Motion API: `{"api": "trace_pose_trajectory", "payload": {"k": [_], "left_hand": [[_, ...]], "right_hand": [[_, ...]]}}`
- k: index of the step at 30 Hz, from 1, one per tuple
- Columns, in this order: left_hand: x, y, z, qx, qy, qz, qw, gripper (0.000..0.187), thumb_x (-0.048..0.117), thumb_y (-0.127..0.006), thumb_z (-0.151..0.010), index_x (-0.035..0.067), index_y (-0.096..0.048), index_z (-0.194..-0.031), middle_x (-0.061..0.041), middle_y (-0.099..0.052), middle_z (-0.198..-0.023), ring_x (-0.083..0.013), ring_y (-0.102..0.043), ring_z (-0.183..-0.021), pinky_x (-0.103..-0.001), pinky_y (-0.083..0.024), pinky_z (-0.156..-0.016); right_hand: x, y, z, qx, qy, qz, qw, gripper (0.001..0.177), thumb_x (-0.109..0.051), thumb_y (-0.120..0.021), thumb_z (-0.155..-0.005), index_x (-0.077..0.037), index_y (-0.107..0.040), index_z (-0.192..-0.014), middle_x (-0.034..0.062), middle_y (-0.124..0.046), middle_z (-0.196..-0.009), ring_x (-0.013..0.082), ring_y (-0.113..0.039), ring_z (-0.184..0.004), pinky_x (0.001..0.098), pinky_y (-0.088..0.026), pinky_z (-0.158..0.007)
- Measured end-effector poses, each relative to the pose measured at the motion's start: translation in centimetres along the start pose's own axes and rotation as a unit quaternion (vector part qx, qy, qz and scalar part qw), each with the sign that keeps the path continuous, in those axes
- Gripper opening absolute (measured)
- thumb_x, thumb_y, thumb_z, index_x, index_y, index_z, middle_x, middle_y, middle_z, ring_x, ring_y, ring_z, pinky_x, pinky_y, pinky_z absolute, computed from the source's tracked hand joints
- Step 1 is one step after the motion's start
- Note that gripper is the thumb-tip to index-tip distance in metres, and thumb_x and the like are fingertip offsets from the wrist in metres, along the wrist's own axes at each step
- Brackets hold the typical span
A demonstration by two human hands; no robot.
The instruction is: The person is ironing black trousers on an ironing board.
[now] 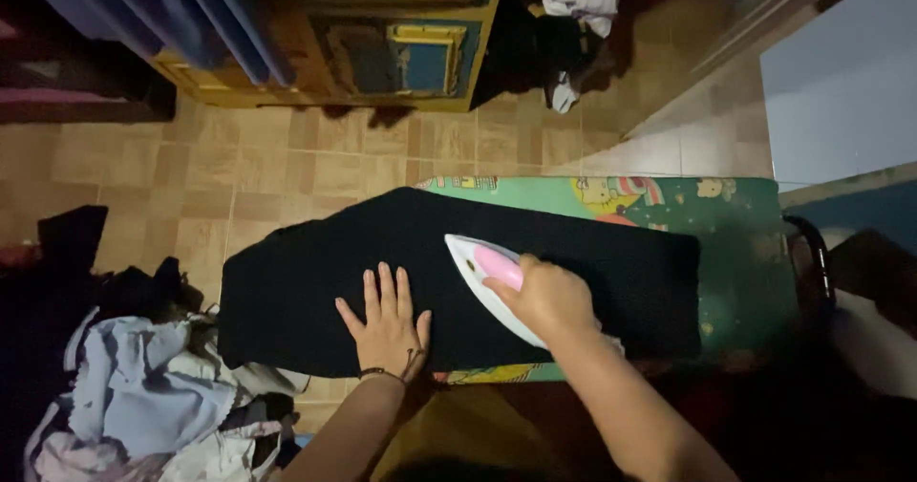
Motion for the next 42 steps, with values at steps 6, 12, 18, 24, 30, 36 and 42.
{"api": "trace_pose_trajectory", "payload": {"k": [6, 12, 18, 24, 30, 36, 42], "left_hand": [[0.1, 0.2, 0.2, -0.011, 0.0, 0.011, 1.0, 0.076, 0.051, -0.038, -0.097, 0.012, -0.02, -0.16, -0.014, -0.014, -0.167, -0.0346, -0.009, -0.154, -0.073, -0.003, -0.114], [0.0, -0.2, -0.1, 0.004, -0.001, 0.009, 1.0, 0.076, 0.051, -0.039, -0.097, 0.011, -0.022, -0.16, -0.014, -0.017, -0.167, -0.0352, -0.011, -0.154, -0.073, -0.003, -0.115], [-0.2, -0.4, 0.2, 0.016, -0.002, 0.018, 1.0, 0.073, 0.048, -0.039, -0.098, 0.013, -0.023, -0.16, -0.013, -0.017, -0.168, -0.0333, -0.011, -0.154, -0.072, -0.004, -0.116], [0.2, 0.5, 0.0, -0.018, 0.002, 0.012, 1.0, 0.073, 0.048, -0.039, -0.098, 0.014, -0.021, -0.16, -0.011, -0.013, -0.168, -0.0327, -0.009, -0.154, -0.072, -0.003, -0.115], [0.1, -0.3, 0.4, 0.003, -0.001, 0.015, 1.0, 0.073, 0.048, -0.039, -0.098, 0.013, -0.021, -0.16, -0.012, -0.014, -0.168, -0.033, -0.009, -0.155, -0.072, -0.003, -0.116], [0.3, 0.2, 0.4, -0.008, 0.006, -0.014, 1.0, 0.074, 0.049, -0.039, -0.098, 0.013, -0.021, -0.16, -0.012, -0.016, -0.168, -0.0328, -0.011, -0.155, -0.072, -0.004, -0.116], [0.2, -0.4, 0.2, 0.017, 0.004, -0.016, 1.0, 0.075, 0.049, -0.04, -0.096, 0.013, -0.023, -0.16, -0.012, -0.018, -0.167, -0.0327, -0.012, -0.154, -0.072, -0.004, -0.116]], "right_hand": [[10.6, -0.2, -6.1, 0.123, -0.083, -0.055, 0.987, 0.07, -0.073, -0.068, -0.083, -0.006, -0.076, -0.102, 0.0241, -0.075, -0.096, 0.0435, -0.073, -0.09, 0.0521, -0.057, -0.081], [4.6, -0.8, -1.1, 0.07, -0.076, -0.043, 0.994, 0.07, -0.074, -0.067, -0.08, -0.009, -0.075, -0.103, 0.0232, -0.075, -0.095, 0.044, -0.073, -0.09, 0.0533, -0.058, -0.079], [1.9, -3.6, 3.9, 0.023, -0.014, 0.003, 1.0, 0.068, -0.075, -0.059, -0.082, -0.013, -0.072, -0.104, 0.0197, -0.076, -0.091, 0.0411, -0.075, -0.086, 0.0514, -0.059, -0.077], [17.9, -1.9, 1.6, 0.101, -0.201, -0.03, 0.974, 0.072, -0.075, -0.061, -0.084, -0.008, -0.077, -0.104, 0.0233, -0.075, -0.09, 0.0445, -0.074, -0.087, 0.0544, -0.058, -0.076], [21.4, 0.1, 3.1, 0.105, -0.274, -0.177, 0.94, 0.064, -0.065, -0.062, -0.092, -0.004, -0.076, -0.099, 0.0237, -0.074, -0.076, 0.0416, -0.075, -0.076, 0.0533, -0.056, -0.07], [8.7, -2.1, 3.3, 0.054, -0.117, -0.066, 0.989, 0.064, -0.07, -0.067, -0.08, -0.009, -0.073, -0.099, 0.0225, -0.075, -0.085, 0.0435, -0.074, -0.08, 0.0532, -0.058, -0.07], [12.5, -2.3, -2.3, 0.068, -0.064, 0.031, 0.995, 0.071, -0.077, -0.061, -0.082, -0.01, -0.073, -0.102, 0.0215, -0.075, -0.09, 0.0421, -0.075, -0.085, 0.0526, -0.059, -0.075]]}}
Point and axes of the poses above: each hand's wrist, its own z-axis away from the middle knuckle, its own y-axis out of the back of the hand, x = y × z, the point moved 2 cm from there along -z, towards the middle knuckle
